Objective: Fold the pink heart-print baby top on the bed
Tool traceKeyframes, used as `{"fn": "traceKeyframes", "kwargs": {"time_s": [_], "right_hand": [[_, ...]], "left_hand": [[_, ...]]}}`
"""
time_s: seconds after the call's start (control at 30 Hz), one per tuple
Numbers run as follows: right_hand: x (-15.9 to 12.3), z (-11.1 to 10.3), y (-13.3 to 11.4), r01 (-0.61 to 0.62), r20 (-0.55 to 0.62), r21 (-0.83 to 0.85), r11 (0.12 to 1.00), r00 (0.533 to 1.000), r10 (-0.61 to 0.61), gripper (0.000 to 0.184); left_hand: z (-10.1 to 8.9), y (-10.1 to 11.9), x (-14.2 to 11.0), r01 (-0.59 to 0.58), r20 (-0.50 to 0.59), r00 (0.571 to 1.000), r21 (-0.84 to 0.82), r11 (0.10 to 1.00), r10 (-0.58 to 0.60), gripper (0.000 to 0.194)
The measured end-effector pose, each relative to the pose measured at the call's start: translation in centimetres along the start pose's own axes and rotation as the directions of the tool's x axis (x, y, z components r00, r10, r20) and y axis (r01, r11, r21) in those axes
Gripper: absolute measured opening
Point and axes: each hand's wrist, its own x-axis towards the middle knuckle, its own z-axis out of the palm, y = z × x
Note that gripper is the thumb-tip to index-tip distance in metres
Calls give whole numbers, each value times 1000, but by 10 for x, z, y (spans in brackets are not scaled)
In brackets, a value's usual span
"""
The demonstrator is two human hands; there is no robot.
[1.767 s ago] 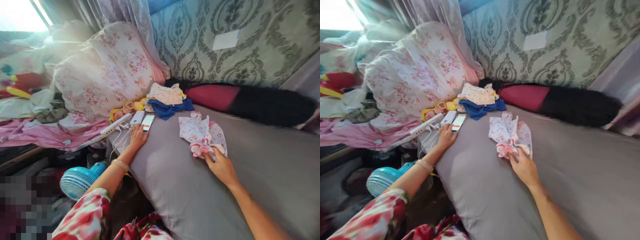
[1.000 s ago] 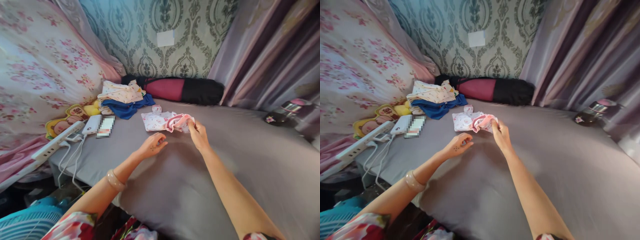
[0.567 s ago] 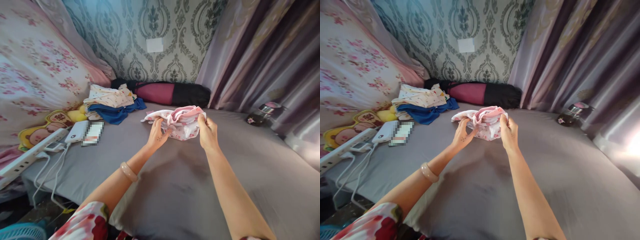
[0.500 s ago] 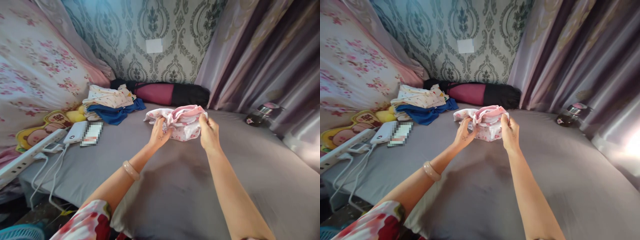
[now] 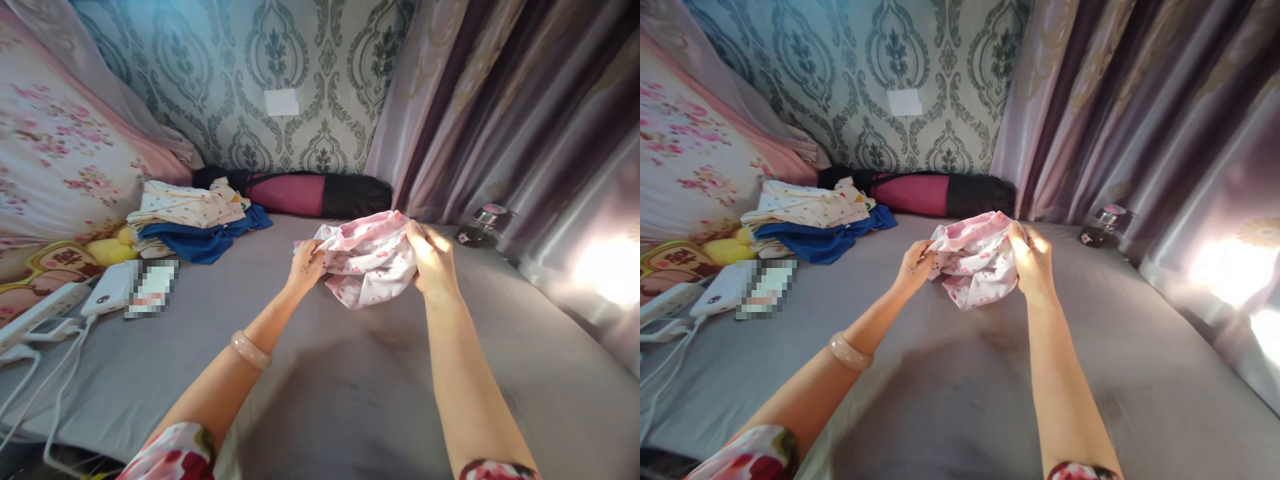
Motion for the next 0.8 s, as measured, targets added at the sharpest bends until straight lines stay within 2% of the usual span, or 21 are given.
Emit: {"fn": "traceKeyframes", "kwargs": {"time_s": [0.13, 0.23, 0.3, 0.4, 0.47, 0.53, 0.63, 0.7, 0.8], "right_hand": [[0, -16, -21, 61, 129, -77, 995, 990, -51, 33], [3, -26, -41, 162, 294, -219, 962, 951, -93, 34], [7, -29, -57, 205, 378, -282, 937, 922, -88, 36], [13, -31, -87, 264, 466, -329, 907, 880, -87, 36], [15, -30, -110, 287, 514, -387, 876, 856, -53, 36], [16, -27, -132, 290, 543, -412, 864, 839, -23, 37], [20, -20, -154, 322, 559, -355, 877, 825, -76, 40], [25, -14, -159, 334, 572, -395, 856, 819, -56, 35], [34, -5, -158, 344, 602, -553, 759, 795, 79, 22]], "left_hand": [[-33, 16, 6, 83, 115, 991, -118, 989, -69, 30], [-69, 38, 9, 46, 239, 971, -64, 997, -30, 29], [-94, 56, 10, 8, 356, 935, -23, 1000, 1, 27], [-129, 87, 14, -67, 450, 892, 58, 996, 33, 30], [-149, 107, 18, -145, 399, 913, 119, 982, 87, 31], [-166, 124, 24, -217, 285, 944, 147, 965, 168, 30], [-185, 135, 37, -285, 147, 953, 151, 946, 264, 30], [-193, 133, 49, -318, 156, 945, 229, 920, 288, 26], [-198, 127, 65, -354, 314, 920, 408, 841, 235, 21]]}}
